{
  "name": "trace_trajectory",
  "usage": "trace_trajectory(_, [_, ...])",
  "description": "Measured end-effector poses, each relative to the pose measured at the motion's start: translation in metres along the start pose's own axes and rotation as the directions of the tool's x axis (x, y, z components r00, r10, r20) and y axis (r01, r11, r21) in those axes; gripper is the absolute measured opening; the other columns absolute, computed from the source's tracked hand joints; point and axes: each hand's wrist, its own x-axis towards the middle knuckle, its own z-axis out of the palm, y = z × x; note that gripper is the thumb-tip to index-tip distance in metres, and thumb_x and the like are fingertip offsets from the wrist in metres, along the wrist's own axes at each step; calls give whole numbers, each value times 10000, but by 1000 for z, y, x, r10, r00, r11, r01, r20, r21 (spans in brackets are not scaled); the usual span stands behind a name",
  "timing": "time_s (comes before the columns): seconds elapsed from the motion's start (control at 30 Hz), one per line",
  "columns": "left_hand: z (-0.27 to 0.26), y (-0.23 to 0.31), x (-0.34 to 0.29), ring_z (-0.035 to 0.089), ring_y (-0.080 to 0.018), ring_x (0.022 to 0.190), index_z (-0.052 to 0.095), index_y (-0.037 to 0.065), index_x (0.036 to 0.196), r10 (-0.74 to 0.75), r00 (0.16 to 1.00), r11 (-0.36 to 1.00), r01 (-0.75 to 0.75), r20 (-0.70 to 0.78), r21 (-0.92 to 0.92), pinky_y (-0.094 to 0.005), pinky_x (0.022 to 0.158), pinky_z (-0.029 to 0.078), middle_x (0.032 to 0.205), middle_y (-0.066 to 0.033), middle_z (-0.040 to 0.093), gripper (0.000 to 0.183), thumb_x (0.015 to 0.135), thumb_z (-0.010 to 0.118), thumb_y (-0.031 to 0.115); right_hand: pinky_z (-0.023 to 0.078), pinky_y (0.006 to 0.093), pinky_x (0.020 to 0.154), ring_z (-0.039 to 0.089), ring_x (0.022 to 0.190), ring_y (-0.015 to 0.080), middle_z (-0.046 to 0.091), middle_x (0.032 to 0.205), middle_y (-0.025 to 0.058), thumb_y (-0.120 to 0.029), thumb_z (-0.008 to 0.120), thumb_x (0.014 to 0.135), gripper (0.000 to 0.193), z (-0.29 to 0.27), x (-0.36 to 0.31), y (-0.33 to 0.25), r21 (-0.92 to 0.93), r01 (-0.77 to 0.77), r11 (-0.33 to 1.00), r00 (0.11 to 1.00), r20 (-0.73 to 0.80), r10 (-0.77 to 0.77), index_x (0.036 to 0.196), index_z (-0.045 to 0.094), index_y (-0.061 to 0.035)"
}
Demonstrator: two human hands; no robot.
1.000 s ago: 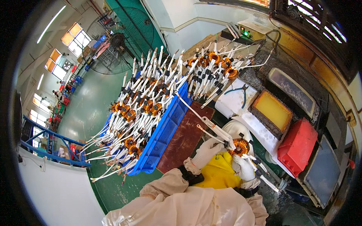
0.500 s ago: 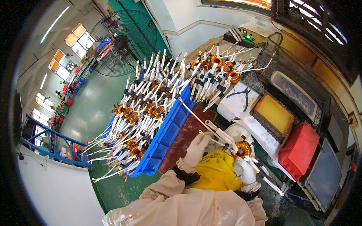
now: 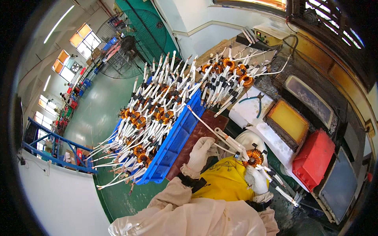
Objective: Dipping the ends of copper coil wires into a molten tinning bath for soldering.
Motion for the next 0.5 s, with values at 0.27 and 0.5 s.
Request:
trace_trajectory(0.27, [-5,5,2,547,-112,762,522,48,1025,-11,999,998,9,41,55,-283,692,495,881,-38,561,212,903,490,218,291,193,389,417,439,46,484,596,-52,-119,598,811,101,2,1,1,-27,50,998,996,-66,-52,885,538,-85])
trace_trajectory(0.5, [-4,9,5,526,-91,769,510,56,1120,62,998,985,-64,19,163,-252,696,476,935,-35,565,307,926,435,282,310,199,407,435,465,49,511,632,-42,-132,626,787,165,9,-5,-6,-225,-13,974,998,-66,-2,924,542,-92])
